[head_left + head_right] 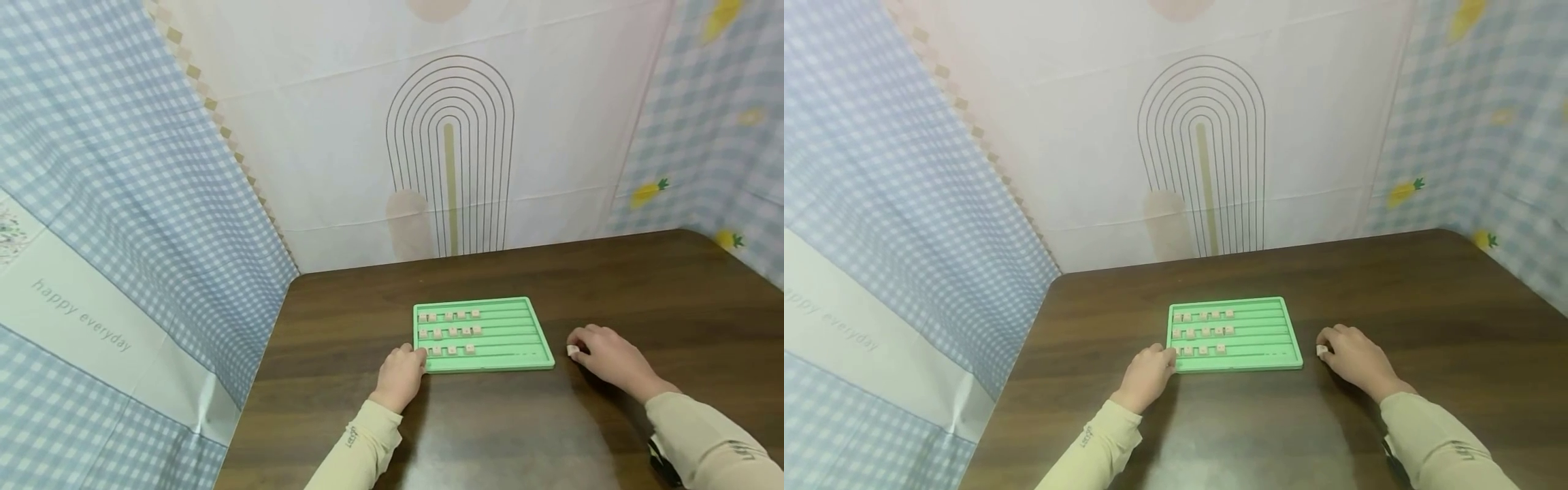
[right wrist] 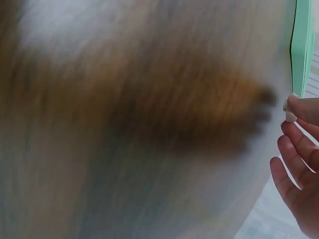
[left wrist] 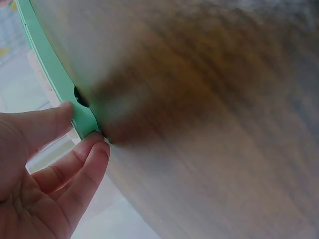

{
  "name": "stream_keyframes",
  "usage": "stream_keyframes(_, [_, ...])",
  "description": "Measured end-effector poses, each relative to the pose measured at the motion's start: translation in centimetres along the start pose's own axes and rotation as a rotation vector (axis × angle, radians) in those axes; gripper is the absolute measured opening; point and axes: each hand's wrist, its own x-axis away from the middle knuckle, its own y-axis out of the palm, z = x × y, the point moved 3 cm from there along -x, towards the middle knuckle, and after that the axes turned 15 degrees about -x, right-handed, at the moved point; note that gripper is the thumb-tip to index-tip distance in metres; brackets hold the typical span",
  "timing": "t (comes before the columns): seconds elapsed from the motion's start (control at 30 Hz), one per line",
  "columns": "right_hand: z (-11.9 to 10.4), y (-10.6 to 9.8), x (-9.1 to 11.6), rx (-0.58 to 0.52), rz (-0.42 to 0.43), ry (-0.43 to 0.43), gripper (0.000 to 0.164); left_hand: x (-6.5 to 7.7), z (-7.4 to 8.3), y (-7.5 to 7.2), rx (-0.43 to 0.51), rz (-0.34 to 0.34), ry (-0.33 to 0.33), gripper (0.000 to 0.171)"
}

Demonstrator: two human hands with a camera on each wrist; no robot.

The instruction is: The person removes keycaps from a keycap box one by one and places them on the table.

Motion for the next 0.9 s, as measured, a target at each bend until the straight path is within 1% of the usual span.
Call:
stream_keyframes(0.13, [-0.2, 0.5, -0.4, -0.002, 0.006, -0.016, 0.010, -0.2, -0.1, -0.1, -0.013, 0.006, 0.004, 0.010])
stream_keyframes(0.3, [-0.7, 0.5, -0.8, -0.006, 0.013, -0.007, 0.031, -0.3, -0.3, -0.2, -0.018, 0.003, -0.003, 0.010])
stream_keyframes(0.37, [-1.4, 0.3, -1.1, -0.011, 0.025, -0.017, 0.037, -0.3, -0.4, -0.2, -0.024, 0.001, 0.001, 0.010])
stream_keyframes(0.47, [-3.1, 0.6, -2.1, -0.019, 0.040, -0.062, 0.036, -0.3, -0.4, -0.2, -0.037, -0.004, 0.009, 0.010])
stream_keyframes(0.57, [-5.4, 1.7, -3.3, -0.030, 0.030, -0.127, 0.030, -0.2, -0.3, -0.1, -0.055, -0.009, 0.014, 0.008])
stream_keyframes(0.63, [-6.8, 2.9, -4.1, -0.042, 0.013, -0.164, 0.026, -0.1, -0.2, -0.1, -0.065, -0.010, 0.016, 0.007])
stream_keyframes(0.7, [-8.1, 4.2, -4.8, -0.049, -0.001, -0.183, 0.024, 0.0, -0.1, -0.1, -0.072, -0.005, 0.017, 0.005])
stream_keyframes(0.77, [-9.3, 5.5, -5.4, -0.056, -0.018, -0.186, 0.023, 0.1, 0.0, -0.2, -0.076, 0.003, 0.021, 0.004])
stream_keyframes(0.9, [-11.0, 7.5, -6.0, -0.027, -0.031, -0.156, 0.023, 0.1, 0.0, -0.3, -0.083, 0.013, 0.026, 0.005])
